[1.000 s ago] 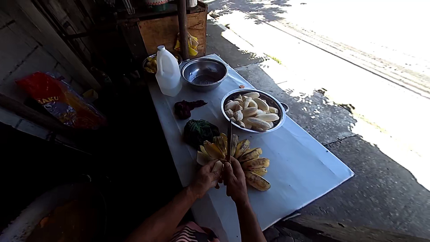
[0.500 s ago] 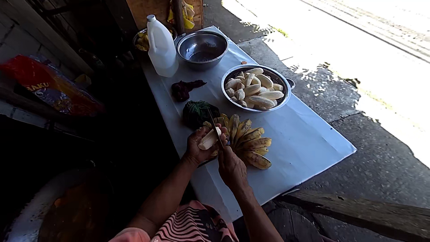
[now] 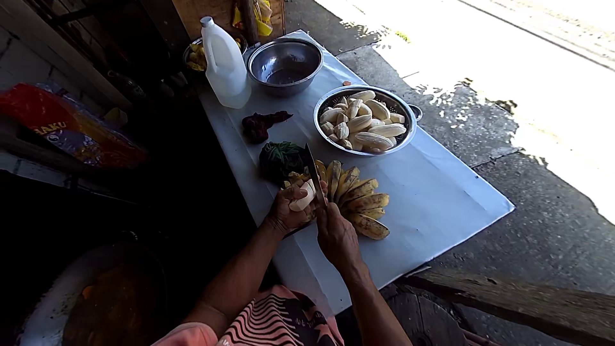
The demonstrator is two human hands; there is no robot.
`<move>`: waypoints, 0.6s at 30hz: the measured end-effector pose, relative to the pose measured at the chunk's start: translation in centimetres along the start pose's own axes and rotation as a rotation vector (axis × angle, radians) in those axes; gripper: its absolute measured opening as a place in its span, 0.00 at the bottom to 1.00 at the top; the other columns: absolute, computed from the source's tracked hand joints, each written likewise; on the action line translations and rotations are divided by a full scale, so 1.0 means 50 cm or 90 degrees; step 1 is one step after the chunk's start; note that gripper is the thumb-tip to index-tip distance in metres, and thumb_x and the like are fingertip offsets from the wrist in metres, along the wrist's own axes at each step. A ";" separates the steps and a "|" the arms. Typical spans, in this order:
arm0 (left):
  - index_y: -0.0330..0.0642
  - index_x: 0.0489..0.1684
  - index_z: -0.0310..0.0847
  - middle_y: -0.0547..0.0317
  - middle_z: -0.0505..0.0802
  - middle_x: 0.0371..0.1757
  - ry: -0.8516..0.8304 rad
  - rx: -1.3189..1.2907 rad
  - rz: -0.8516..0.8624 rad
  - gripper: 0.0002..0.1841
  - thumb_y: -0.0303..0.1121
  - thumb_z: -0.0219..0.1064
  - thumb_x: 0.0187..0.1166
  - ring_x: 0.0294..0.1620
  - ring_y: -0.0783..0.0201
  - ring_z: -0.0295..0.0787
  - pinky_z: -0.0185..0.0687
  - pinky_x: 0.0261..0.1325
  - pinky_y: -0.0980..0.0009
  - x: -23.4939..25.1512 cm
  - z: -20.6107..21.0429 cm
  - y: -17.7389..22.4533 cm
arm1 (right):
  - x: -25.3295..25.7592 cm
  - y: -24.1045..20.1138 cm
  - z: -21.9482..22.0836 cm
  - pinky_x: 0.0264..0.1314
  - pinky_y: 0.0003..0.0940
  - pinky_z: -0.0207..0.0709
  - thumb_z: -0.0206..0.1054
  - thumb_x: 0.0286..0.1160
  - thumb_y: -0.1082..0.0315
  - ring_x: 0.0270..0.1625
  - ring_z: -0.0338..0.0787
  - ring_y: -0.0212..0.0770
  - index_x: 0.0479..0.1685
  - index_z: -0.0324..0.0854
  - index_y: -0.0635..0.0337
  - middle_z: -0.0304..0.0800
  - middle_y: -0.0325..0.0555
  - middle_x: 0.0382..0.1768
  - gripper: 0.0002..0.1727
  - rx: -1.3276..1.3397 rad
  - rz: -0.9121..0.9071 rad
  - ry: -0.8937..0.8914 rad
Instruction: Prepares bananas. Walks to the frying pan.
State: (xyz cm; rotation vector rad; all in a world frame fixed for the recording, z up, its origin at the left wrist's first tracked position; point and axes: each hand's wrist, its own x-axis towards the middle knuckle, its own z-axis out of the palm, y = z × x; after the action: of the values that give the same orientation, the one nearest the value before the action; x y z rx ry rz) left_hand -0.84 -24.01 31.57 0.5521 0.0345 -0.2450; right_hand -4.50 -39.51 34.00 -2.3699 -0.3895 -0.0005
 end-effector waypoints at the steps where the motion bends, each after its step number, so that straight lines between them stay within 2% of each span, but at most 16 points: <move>1: 0.41 0.70 0.77 0.42 0.90 0.61 -0.011 -0.003 -0.002 0.32 0.37 0.74 0.60 0.54 0.52 0.92 0.89 0.60 0.57 0.003 -0.001 0.000 | -0.002 -0.003 0.003 0.29 0.46 0.78 0.44 0.92 0.55 0.28 0.87 0.48 0.47 0.79 0.61 0.83 0.47 0.24 0.22 0.001 0.005 -0.013; 3: 0.42 0.70 0.79 0.44 0.90 0.60 -0.038 0.013 -0.011 0.33 0.40 0.76 0.60 0.50 0.53 0.93 0.89 0.59 0.57 0.009 0.000 -0.003 | 0.001 0.007 0.023 0.35 0.50 0.81 0.44 0.93 0.55 0.34 0.91 0.52 0.48 0.79 0.63 0.86 0.51 0.29 0.23 0.004 0.038 -0.083; 5: 0.43 0.71 0.78 0.43 0.90 0.60 -0.047 0.028 -0.016 0.32 0.36 0.75 0.60 0.49 0.53 0.92 0.89 0.59 0.58 0.019 -0.003 -0.005 | 0.013 0.019 0.022 0.38 0.51 0.80 0.42 0.94 0.54 0.36 0.90 0.52 0.49 0.77 0.62 0.85 0.51 0.30 0.23 0.013 0.058 -0.138; 7: 0.41 0.70 0.79 0.42 0.90 0.60 -0.031 0.014 -0.016 0.32 0.33 0.74 0.58 0.50 0.52 0.93 0.90 0.58 0.57 0.020 -0.004 -0.006 | 0.014 0.020 0.010 0.36 0.48 0.78 0.43 0.94 0.54 0.32 0.87 0.48 0.47 0.77 0.61 0.82 0.48 0.27 0.22 0.039 0.051 -0.129; 8: 0.42 0.70 0.79 0.42 0.90 0.60 -0.023 0.005 -0.015 0.31 0.34 0.73 0.60 0.50 0.52 0.93 0.90 0.57 0.57 0.022 -0.001 -0.006 | 0.011 0.017 0.002 0.32 0.45 0.77 0.44 0.94 0.54 0.29 0.85 0.45 0.46 0.78 0.61 0.80 0.46 0.24 0.22 0.055 0.034 -0.090; 10: 0.41 0.70 0.78 0.41 0.89 0.61 -0.011 -0.030 -0.002 0.26 0.40 0.69 0.72 0.51 0.50 0.93 0.90 0.59 0.55 0.031 0.011 -0.002 | 0.009 0.004 -0.013 0.27 0.40 0.75 0.45 0.93 0.54 0.23 0.81 0.40 0.44 0.77 0.59 0.77 0.41 0.21 0.21 0.070 0.006 -0.031; 11: 0.40 0.71 0.78 0.41 0.90 0.61 -0.005 -0.020 0.006 0.26 0.48 0.65 0.80 0.52 0.50 0.93 0.89 0.60 0.53 0.034 0.018 -0.001 | 0.008 -0.001 -0.011 0.27 0.40 0.75 0.45 0.93 0.54 0.24 0.81 0.40 0.44 0.77 0.59 0.77 0.41 0.21 0.21 0.071 0.006 -0.042; 12: 0.41 0.73 0.77 0.43 0.90 0.61 -0.004 0.012 0.005 0.31 0.57 0.61 0.83 0.51 0.51 0.93 0.89 0.61 0.54 0.038 0.024 0.000 | 0.010 -0.003 -0.004 0.31 0.44 0.77 0.44 0.93 0.54 0.27 0.84 0.43 0.47 0.77 0.60 0.80 0.44 0.24 0.21 0.072 0.020 -0.084; 13: 0.43 0.73 0.77 0.44 0.90 0.61 0.000 0.045 0.003 0.33 0.62 0.58 0.83 0.51 0.53 0.93 0.90 0.60 0.55 0.043 0.029 0.000 | 0.014 0.001 0.006 0.34 0.47 0.79 0.43 0.93 0.54 0.30 0.87 0.46 0.50 0.77 0.61 0.82 0.47 0.26 0.22 0.076 0.034 -0.122; 14: 0.44 0.74 0.77 0.44 0.91 0.60 0.001 0.062 0.001 0.33 0.62 0.57 0.84 0.49 0.53 0.93 0.90 0.58 0.56 0.048 0.030 -0.003 | 0.021 0.008 0.008 0.38 0.49 0.79 0.41 0.94 0.52 0.34 0.88 0.48 0.53 0.77 0.61 0.83 0.48 0.29 0.24 0.089 0.048 -0.160; 16: 0.46 0.73 0.78 0.44 0.93 0.56 -0.011 0.058 0.006 0.30 0.57 0.65 0.81 0.43 0.56 0.94 0.91 0.52 0.60 0.061 0.032 -0.009 | 0.046 0.027 -0.007 0.44 0.51 0.80 0.35 0.93 0.43 0.39 0.89 0.48 0.59 0.80 0.61 0.86 0.49 0.35 0.34 0.146 0.055 -0.196; 17: 0.48 0.73 0.78 0.45 0.93 0.54 -0.019 0.059 0.007 0.29 0.54 0.70 0.77 0.39 0.58 0.93 0.91 0.48 0.63 0.067 0.036 -0.013 | 0.057 0.036 -0.008 0.38 0.47 0.78 0.33 0.91 0.37 0.33 0.85 0.43 0.48 0.82 0.58 0.83 0.44 0.29 0.38 0.175 0.061 -0.171; 18: 0.51 0.74 0.78 0.47 0.93 0.52 -0.023 0.065 0.006 0.30 0.52 0.75 0.74 0.36 0.60 0.91 0.90 0.45 0.65 0.074 0.045 -0.018 | 0.066 0.042 -0.008 0.33 0.43 0.75 0.38 0.88 0.34 0.27 0.81 0.39 0.35 0.82 0.56 0.78 0.39 0.23 0.38 0.205 0.078 -0.120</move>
State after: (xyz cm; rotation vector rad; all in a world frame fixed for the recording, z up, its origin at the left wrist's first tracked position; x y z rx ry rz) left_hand 2.48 -26.75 32.66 0.6491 -0.0154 -0.2480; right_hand -0.73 -40.32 33.28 -2.0750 -0.3073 0.3219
